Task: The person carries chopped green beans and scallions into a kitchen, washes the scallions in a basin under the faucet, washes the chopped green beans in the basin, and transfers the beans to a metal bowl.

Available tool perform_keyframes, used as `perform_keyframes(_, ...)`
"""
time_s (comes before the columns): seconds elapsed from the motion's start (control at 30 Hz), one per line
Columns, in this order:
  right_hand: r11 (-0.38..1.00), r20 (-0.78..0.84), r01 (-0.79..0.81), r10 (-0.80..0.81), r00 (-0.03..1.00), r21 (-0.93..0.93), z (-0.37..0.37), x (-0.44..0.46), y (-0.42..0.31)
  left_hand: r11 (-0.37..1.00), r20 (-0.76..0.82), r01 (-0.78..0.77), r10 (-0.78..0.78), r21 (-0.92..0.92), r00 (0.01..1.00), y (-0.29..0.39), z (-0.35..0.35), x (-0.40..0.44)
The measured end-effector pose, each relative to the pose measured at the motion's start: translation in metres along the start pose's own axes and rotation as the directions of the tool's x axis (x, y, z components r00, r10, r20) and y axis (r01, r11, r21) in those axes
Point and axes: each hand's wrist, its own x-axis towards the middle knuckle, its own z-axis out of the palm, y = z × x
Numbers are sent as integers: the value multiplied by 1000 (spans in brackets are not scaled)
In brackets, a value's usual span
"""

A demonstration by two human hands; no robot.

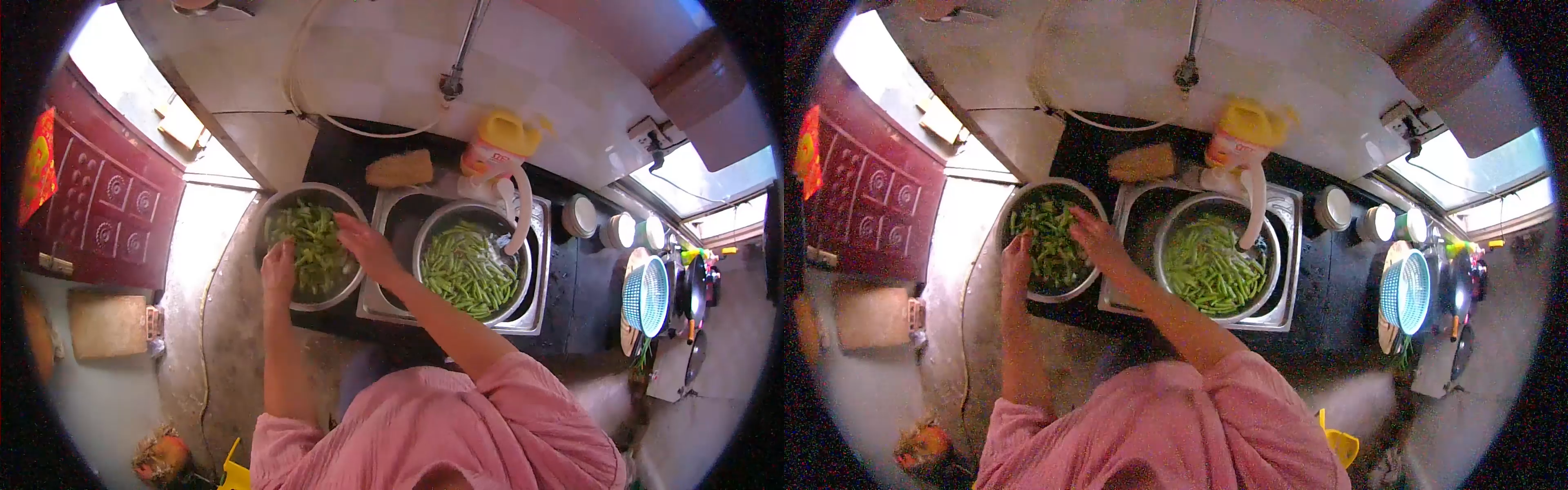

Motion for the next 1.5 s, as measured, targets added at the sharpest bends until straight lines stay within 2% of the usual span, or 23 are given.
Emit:
perform_keyframes(0.03, 986, -16, -82, 85, 996, 148, -12, -9, -3, 980, 11, -90, 89, 176, 996, 2, 2, -3)
perform_keyframes(0.07, 988, -33, -135, 138, 990, 70, -28, -17, 0, 921, 40, -181, 179, 345, 983, 8, 4, -6)
perform_keyframes(0.1, 982, -59, -189, 188, 980, -5, -47, -26, 5, 901, -33, -284, 312, 328, 950, 28, 18, -21)
perform_keyframes(0.2, 988, -261, -154, 150, 954, 3, -99, -63, 46, 875, 111, -322, 302, 363, 947, 42, 83, -42)
perform_keyframes(0.33, 887, -535, -222, -33, 844, -404, -189, -114, 90, 836, 484, -451, 268, 313, 833, 70, 158, -86)
perform_keyframes(0.4, 819, -585, -428, 145, 798, -382, -226, -130, 66, 907, 616, -398, 236, 138, 752, 20, 225, -83)
perform_keyframes(0.43, 771, -606, -524, 231, 761, -363, -242, -136, 56, 874, 643, -472, 298, 113, 706, 17, 244, -84)
perform_keyframes(0.47, 718, -592, -492, 138, 794, -492, -259, -139, 61, 836, 665, -543, 358, 84, 655, 15, 263, -86)
perform_keyframes(0.53, 560, -520, -417, -29, 853, -715, -291, -142, 86, 536, 659, -833, 578, 139, 482, 52, 286, -89)
perform_keyframes(0.6, 551, -509, -385, -85, 857, -741, -309, -134, 105, 423, 701, -880, 561, 215, 441, 72, 310, -82)
perform_keyframes(0.67, 374, -444, -397, -43, 895, -838, -311, -128, 94, 326, 746, -906, 524, 269, 410, 85, 332, -75)
perform_keyframes(0.73, 328, -375, -400, 140, 916, -856, -312, -120, 92, 253, 795, -919, 464, 304, 391, 90, 346, -65)
perform_keyframes(0.77, 359, -416, -527, 342, 842, -770, -307, -109, 74, 375, 849, -893, 359, 249, 388, 88, 352, -55)
perform_keyframes(0.87, 332, -215, -396, 467, 858, -856, -312, -112, 114, 416, 928, -855, 66, 309, 367, 100, 337, -56)
perform_keyframes(0.9, 500, -148, -396, 464, 874, -770, -312, -118, 109, 424, 926, -835, -25, 352, 377, 108, 329, -59)
perform_keyframes(1.0, 533, -53, -534, 674, 737, -656, -307, -128, 95, 414, 948, -854, -91, 315, 305, 87, 318, -57)
perform_keyframes(1.1, 662, -43, -500, 579, 814, -559, -305, -150, 144, 565, 953, -771, -116, 294, 279, 60, 306, -62)
perform_keyframes(1.2, 750, -203, -627, 594, 779, -212, -293, -158, 156, 637, 909, -698, -11, 327, 416, 30, 306, -82)
perform_keyframes(1.23, 759, -223, -650, 642, 734, 47, -286, -161, 160, 679, 876, -641, -6, 358, 483, 12, 313, -89)
perform_keyframes(1.3, 636, -210, -556, 738, 642, 535, -271, -160, 167, 758, 792, -513, -6, 402, 611, -14, 330, -101)
perform_keyframes(1.33, 589, -176, -478, 731, 659, 652, -264, -160, 168, 796, 774, -487, 36, 361, 632, -18, 333, -107)
perform_keyframes(1.4, 443, -115, -308, 705, 699, 842, -247, -154, 156, 860, 729, -433, 112, 270, 676, -8, 333, -121)
perform_keyframes(1.5, 616, -342, -370, 737, 584, 696, -227, -138, 98, 923, 671, -189, -93, 335, 736, 19, 324, -134)
